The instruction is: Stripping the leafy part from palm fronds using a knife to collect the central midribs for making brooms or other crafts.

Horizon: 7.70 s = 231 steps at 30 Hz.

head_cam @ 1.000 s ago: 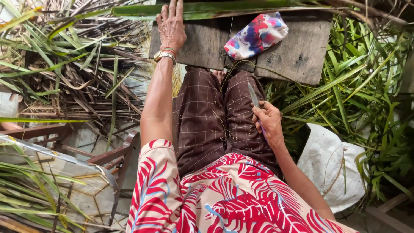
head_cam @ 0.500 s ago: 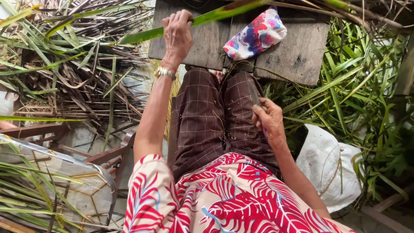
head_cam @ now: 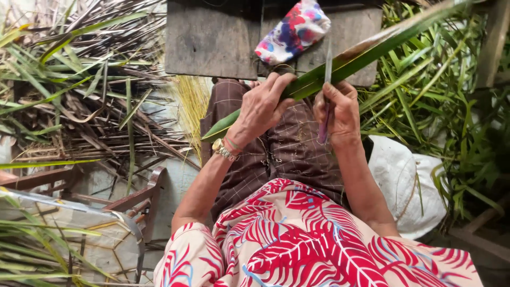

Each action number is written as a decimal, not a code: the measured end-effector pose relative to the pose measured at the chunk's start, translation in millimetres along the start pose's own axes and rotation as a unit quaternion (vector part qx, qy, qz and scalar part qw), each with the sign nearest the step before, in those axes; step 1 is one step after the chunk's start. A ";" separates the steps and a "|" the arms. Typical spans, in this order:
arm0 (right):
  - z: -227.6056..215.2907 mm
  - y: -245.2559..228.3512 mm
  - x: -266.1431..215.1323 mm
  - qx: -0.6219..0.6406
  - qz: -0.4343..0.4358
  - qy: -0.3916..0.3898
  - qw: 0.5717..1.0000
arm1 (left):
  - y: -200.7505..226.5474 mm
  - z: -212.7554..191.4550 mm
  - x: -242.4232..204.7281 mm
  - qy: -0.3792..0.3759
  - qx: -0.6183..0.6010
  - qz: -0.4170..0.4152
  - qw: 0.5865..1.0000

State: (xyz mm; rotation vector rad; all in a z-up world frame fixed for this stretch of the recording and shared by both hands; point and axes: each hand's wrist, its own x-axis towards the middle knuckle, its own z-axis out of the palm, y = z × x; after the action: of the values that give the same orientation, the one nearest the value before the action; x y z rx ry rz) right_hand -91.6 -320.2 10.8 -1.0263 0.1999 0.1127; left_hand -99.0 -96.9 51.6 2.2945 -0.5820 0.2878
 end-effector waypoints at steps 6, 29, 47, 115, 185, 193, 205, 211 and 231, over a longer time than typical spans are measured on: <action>-63.7 -28.6 15.1 -0.007 -0.012 0.107 0.994 | -27.6 31.0 -37.4 -0.023 0.138 0.038 0.989; 7.2 -32.3 -74.1 -0.364 0.103 -0.059 0.924 | -9.0 74.5 -2.0 -0.059 0.003 -0.079 0.995; 1.8 -29.4 -78.8 -0.330 0.103 -0.050 0.937 | -7.6 82.8 -2.7 -0.093 0.010 -0.088 0.992; -66.5 -40.8 -40.7 0.018 -0.050 0.183 0.982 | 118.3 113.0 32.4 0.084 -0.334 -0.083 0.935; -223.7 -71.2 32.1 0.098 -0.002 0.095 0.991 | -30.0 -74.1 -105.5 -0.247 -0.422 -0.455 0.744; -279.4 -93.2 47.2 0.029 -0.021 0.213 0.976 | -33.4 -97.2 -108.6 -0.226 -0.406 -0.447 0.765; -121.1 -119.6 -14.8 -0.147 -0.036 0.230 0.961 | 7.4 -56.9 -40.4 -0.238 -0.213 -0.322 0.891; -23.1 -24.6 -61.4 -0.091 0.070 -0.002 0.993 | 38.3 57.5 2.4 -0.069 -0.251 -0.184 0.948; -65.5 15.1 -36.9 0.181 0.052 -0.049 0.981 | 63.3 60.7 4.5 -0.038 -0.288 -0.145 0.946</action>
State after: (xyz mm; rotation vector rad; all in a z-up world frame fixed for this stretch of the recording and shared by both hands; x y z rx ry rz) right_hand -137.8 -368.6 -26.6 -0.6464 0.1774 0.2135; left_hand -124.0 -181.0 49.3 1.7895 -0.3016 -0.1080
